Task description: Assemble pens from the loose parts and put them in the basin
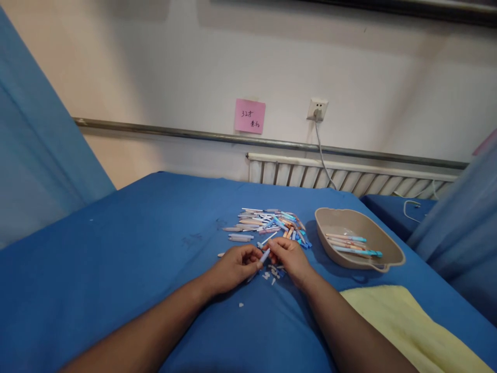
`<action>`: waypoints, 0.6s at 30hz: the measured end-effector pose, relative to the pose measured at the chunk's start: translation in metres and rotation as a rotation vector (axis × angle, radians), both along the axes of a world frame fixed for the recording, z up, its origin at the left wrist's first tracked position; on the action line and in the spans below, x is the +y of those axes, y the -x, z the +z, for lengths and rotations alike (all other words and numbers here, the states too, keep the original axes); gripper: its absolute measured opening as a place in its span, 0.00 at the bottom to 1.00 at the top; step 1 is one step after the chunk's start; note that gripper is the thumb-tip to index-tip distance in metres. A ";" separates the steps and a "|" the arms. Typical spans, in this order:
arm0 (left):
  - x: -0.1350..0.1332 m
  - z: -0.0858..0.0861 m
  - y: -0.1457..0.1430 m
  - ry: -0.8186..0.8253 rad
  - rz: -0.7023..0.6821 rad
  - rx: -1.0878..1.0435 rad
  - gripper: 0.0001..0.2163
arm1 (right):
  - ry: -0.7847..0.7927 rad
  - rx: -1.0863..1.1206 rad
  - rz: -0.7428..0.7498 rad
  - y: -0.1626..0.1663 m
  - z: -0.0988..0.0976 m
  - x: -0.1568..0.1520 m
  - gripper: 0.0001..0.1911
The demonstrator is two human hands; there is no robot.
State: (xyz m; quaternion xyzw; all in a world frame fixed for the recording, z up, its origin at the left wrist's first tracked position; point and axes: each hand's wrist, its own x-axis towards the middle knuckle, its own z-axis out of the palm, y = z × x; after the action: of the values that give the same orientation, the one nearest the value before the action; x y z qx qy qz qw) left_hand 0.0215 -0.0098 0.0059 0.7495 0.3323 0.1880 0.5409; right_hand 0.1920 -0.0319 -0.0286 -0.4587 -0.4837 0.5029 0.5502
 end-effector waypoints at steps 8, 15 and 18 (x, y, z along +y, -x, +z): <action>-0.009 0.012 0.005 -0.522 -0.031 0.329 0.09 | -0.041 0.194 -0.441 -0.023 0.001 0.008 0.20; 0.038 0.007 -0.006 -0.911 0.117 0.438 0.12 | -0.051 0.356 -0.564 -0.027 0.000 0.016 0.19; 0.061 0.001 -0.014 -0.939 0.117 0.546 0.11 | -0.062 0.349 -0.562 -0.029 -0.003 0.018 0.18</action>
State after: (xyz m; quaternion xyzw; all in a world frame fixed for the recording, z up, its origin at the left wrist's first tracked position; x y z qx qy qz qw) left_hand 0.0359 0.0510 0.0073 0.9122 0.3822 0.1446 0.0307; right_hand 0.2211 -0.0134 -0.0318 -0.4642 -0.2519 0.3875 0.7556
